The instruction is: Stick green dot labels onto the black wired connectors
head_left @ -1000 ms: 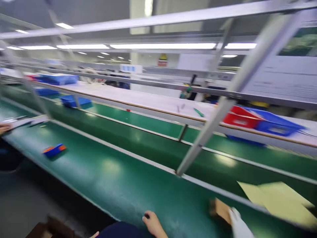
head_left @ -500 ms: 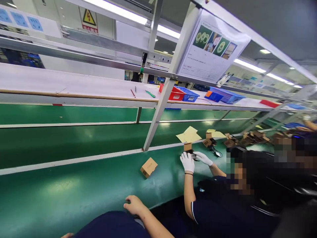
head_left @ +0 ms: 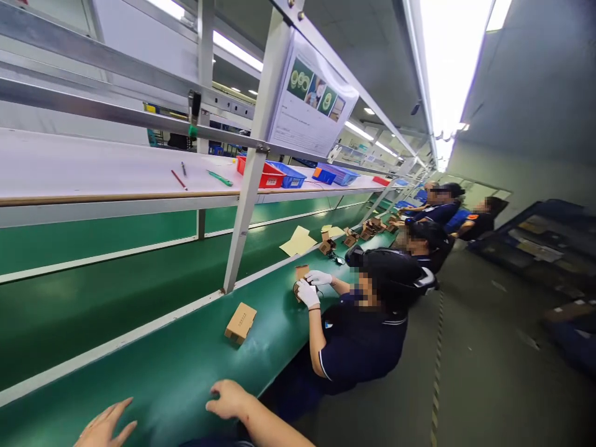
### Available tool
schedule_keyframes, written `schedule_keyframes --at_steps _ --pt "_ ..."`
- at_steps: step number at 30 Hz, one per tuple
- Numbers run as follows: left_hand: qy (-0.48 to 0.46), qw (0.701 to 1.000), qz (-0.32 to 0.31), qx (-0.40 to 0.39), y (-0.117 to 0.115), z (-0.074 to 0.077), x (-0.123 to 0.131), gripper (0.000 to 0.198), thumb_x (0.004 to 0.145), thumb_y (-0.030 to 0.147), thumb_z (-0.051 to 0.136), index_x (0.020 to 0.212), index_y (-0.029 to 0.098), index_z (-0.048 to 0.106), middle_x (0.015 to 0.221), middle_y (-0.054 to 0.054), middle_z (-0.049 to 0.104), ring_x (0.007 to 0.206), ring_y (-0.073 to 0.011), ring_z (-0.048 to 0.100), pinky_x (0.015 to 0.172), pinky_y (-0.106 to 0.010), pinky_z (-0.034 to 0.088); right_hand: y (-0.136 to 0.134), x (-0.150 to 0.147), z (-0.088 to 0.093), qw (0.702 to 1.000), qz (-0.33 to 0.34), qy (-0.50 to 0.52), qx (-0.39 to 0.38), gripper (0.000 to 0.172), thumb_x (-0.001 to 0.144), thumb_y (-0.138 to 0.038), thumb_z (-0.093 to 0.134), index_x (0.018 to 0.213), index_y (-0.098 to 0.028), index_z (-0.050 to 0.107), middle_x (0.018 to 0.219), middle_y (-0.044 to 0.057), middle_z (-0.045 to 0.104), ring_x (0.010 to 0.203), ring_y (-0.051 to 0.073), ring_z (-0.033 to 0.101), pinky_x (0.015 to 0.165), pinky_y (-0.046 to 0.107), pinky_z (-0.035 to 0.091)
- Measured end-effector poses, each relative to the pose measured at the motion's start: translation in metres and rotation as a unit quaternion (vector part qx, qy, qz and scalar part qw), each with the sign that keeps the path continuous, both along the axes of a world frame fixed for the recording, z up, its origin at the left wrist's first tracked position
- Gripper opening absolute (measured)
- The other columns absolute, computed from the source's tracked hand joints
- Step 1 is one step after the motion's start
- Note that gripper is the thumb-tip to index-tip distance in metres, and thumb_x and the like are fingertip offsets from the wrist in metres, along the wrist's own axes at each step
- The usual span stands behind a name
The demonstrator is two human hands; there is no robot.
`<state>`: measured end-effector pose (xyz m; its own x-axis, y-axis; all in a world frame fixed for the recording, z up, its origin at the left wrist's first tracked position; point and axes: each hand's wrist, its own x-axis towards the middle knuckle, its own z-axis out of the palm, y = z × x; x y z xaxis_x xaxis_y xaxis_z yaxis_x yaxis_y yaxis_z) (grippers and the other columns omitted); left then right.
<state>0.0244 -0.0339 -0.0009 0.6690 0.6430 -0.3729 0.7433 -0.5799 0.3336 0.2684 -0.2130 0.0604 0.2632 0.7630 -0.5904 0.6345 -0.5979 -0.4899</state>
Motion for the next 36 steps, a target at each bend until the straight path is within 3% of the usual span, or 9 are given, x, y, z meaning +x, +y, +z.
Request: schedule_keyframes --at_steps 4,9,13,17,19,23,25,29,36 --pt "-0.025 0.997 -0.076 0.0 -0.009 0.023 0.101 0.066 0.073 0.041 0.041 0.134 0.016 0.035 0.138 -0.006 0.037 0.127 -0.0248 0.032 0.105 -0.038 0.027 -0.02 0.044 -0.009 0.999 -0.047 0.002 -0.026 0.05 0.065 -0.03 0.059 0.113 -0.02 0.058 0.105 0.009 0.065 0.092 0.028 0.062 0.079 0.036 0.049" --pt "0.004 0.983 -0.181 0.02 -0.039 0.046 0.214 0.073 0.064 0.025 0.052 0.134 0.03 0.031 0.146 0.001 0.014 0.134 -0.0263 0.009 0.107 -0.044 0.017 0.002 0.12 0.001 0.946 -0.283 0.018 0.158 0.086 0.068 -0.018 0.055 0.139 -0.02 0.007 0.115 0.01 0.055 0.078 0.017 0.063 0.071 0.029 0.05" --pt "0.037 0.967 -0.251 0.017 -0.055 0.045 0.282 0.078 0.063 0.023 0.055 0.135 0.029 0.028 0.146 -0.002 0.017 0.133 -0.0302 0.006 0.106 -0.048 0.01 0.025 0.209 0.059 0.831 -0.457 -0.044 0.315 0.084 0.075 -0.016 0.045 0.137 -0.017 -0.011 0.115 0.012 0.053 0.066 0.012 0.059 0.073 0.029 0.049" --pt "0.059 0.969 -0.238 0.034 -0.061 0.027 0.329 0.081 0.064 0.028 0.055 0.137 0.03 0.02 0.146 -0.002 0.015 0.131 -0.0394 0.009 0.099 -0.056 0.017 0.021 0.292 0.134 0.727 -0.53 -0.054 0.433 0.083 0.078 -0.029 0.044 0.136 -0.02 -0.015 0.111 0.01 0.055 0.051 0.01 0.054 0.054 0.026 0.049" --pt "0.066 0.976 -0.204 0.045 -0.061 0.013 0.342 0.077 0.069 0.033 0.052 0.137 0.033 0.017 0.148 0.0 0.009 0.128 -0.0435 0.016 0.093 -0.058 0.025 0.016 0.315 0.148 0.706 -0.526 -0.062 0.469 0.078 0.078 -0.032 0.044 0.137 -0.022 -0.006 0.109 0.008 0.056 0.053 0.009 0.053 0.053 0.023 0.048" --pt "0.043 0.979 -0.195 0.042 -0.052 -0.008 0.347 0.079 0.068 0.026 0.05 0.137 0.036 0.015 0.148 0.0 0.001 0.114 -0.0385 0.04 0.083 -0.051 0.037 0.012 0.302 0.104 0.796 -0.463 -0.044 0.387 0.06 0.077 -0.029 0.044 0.132 -0.021 0.023 0.102 0.005 0.057 0.058 0.009 0.053 0.054 0.021 0.047" --pt "0.038 0.978 -0.202 0.028 -0.045 -0.013 0.337 0.084 0.062 0.02 0.052 0.137 0.036 0.017 0.148 -0.001 0.003 0.11 -0.035 0.044 0.082 -0.047 0.039 0.011 0.268 0.061 0.889 -0.389 -0.026 0.24 0.051 0.079 -0.024 0.04 0.128 -0.022 0.031 0.102 0.004 0.057 0.062 0.009 0.056 0.055 0.02 0.046" --pt "0.041 0.983 -0.18 0.024 -0.026 -0.014 0.294 0.089 0.055 0.016 0.051 0.137 0.033 0.021 0.148 0.0 0.008 0.11 -0.033 0.045 0.083 -0.043 0.04 0.006 0.175 0.002 0.945 -0.304 0.022 0.123 0.036 0.07 -0.018 0.052 0.105 -0.018 0.057 0.093 0.005 0.063 0.063 0.013 0.06 0.053 0.022 0.045" --pt "0.077 0.991 -0.095 0.049 0.001 -0.006 0.148 0.089 0.053 0.017 0.05 0.135 0.037 0.024 0.148 0.003 0.004 0.108 -0.0306 0.048 0.084 -0.041 0.042 0.02 0.082 0.004 0.99 -0.126 0.036 0.056 0.039 0.062 -0.027 0.062 0.1 -0.021 0.065 0.094 0.004 0.068 0.081 0.023 0.064 0.071 0.032 0.049"
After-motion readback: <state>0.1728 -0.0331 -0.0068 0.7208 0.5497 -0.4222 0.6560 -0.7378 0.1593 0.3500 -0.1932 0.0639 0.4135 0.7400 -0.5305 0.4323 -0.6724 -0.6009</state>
